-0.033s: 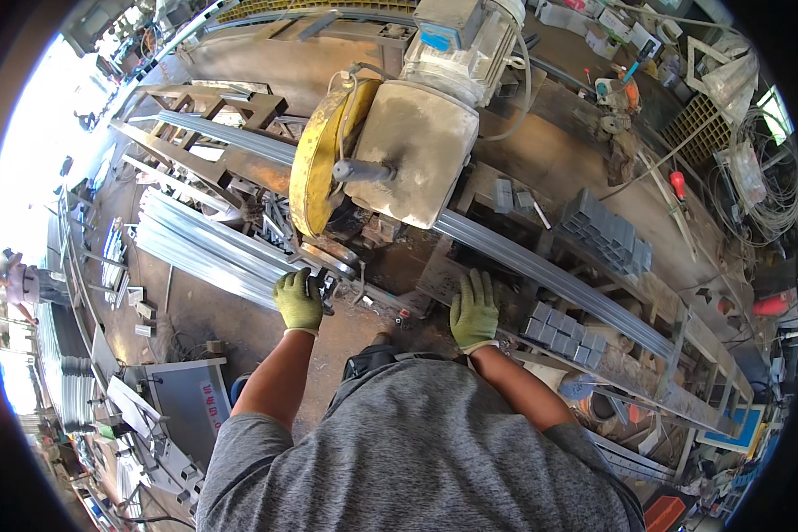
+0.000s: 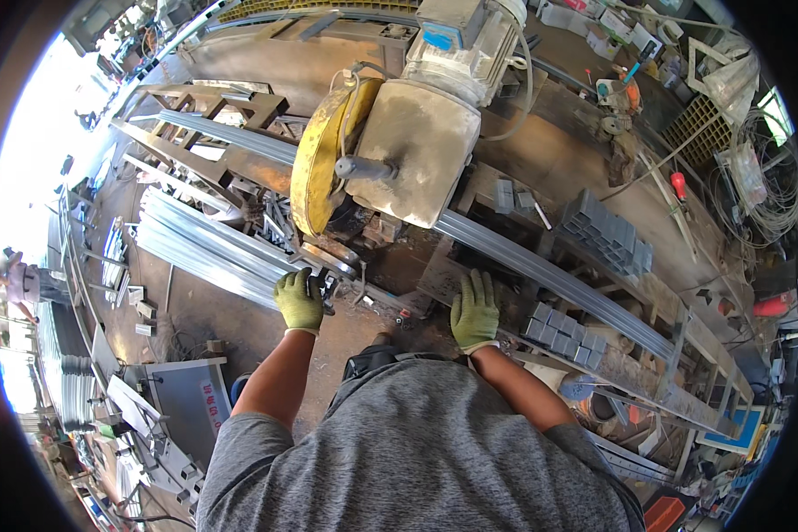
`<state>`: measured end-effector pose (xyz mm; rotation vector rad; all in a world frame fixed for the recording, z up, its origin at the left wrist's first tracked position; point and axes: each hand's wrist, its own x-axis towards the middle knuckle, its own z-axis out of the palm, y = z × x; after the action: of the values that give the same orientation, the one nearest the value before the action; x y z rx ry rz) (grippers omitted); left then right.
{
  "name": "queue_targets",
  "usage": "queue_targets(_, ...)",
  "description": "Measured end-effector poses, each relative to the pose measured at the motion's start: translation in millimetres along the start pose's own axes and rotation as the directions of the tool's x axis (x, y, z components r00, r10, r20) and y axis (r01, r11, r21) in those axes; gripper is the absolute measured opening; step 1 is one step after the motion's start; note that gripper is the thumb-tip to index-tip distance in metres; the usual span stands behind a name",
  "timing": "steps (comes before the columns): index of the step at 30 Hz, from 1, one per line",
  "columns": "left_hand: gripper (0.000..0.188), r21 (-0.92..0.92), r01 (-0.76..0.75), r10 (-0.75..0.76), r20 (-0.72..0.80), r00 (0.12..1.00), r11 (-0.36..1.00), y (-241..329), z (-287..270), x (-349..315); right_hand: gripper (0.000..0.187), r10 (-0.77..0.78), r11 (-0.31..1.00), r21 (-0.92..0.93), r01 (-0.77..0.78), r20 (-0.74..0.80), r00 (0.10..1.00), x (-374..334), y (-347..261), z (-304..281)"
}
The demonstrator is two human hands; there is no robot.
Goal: The person repeatedly picks up long metal profiles, positions them on a chop saw, and cuts them to length. After each cut, the person stacks the cut pieces on a nearby pile. The process is repeated multiple times throughout the clip.
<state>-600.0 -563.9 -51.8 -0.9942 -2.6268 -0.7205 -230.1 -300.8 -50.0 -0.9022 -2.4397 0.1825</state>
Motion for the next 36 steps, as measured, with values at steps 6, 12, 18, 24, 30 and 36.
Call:
queue_targets(6,0.031,0.010,0.022,-0.022,0.008,1.000,1.000,-1.3,3.3,-1.8,0.059,0.001,1.000,0.021,-0.001,-0.012,1.000,-0.9,1.7,3.2)
queue_targets(12,0.033,0.000,0.027,-0.027,0.011,1.000,1.000,-1.6,3.8,-3.6,0.059,-0.023,1.000,0.002,0.023,-0.035,0.999,-2.0,3.1,6.8)
queue_targets(18,0.036,-0.044,-0.012,0.011,-0.018,1.000,0.999,-5.6,-0.2,-0.6,0.058,0.023,0.999,0.040,-0.023,0.014,1.000,-0.5,-2.7,3.8)
queue_targets(24,0.056,-0.120,-0.021,0.014,-0.059,0.998,0.992,12.2,-8.3,-24.0,0.059,0.015,1.000,0.007,-0.015,0.012,1.000,3.8,-7.4,1.9)
queue_targets(30,0.069,-0.373,0.383,-0.364,0.123,0.923,0.845,-43.1,26.9,15.0,0.058,0.001,0.997,-0.083,0.001,0.025,1.000,10.3,-12.2,-2.5)
queue_targets(36,0.063,-0.476,0.544,-0.506,0.218,0.834,0.692,-118.1,48.4,52.6,0.058,0.093,0.995,-0.031,-0.091,0.073,0.993,12.2,-16.5,0.5)
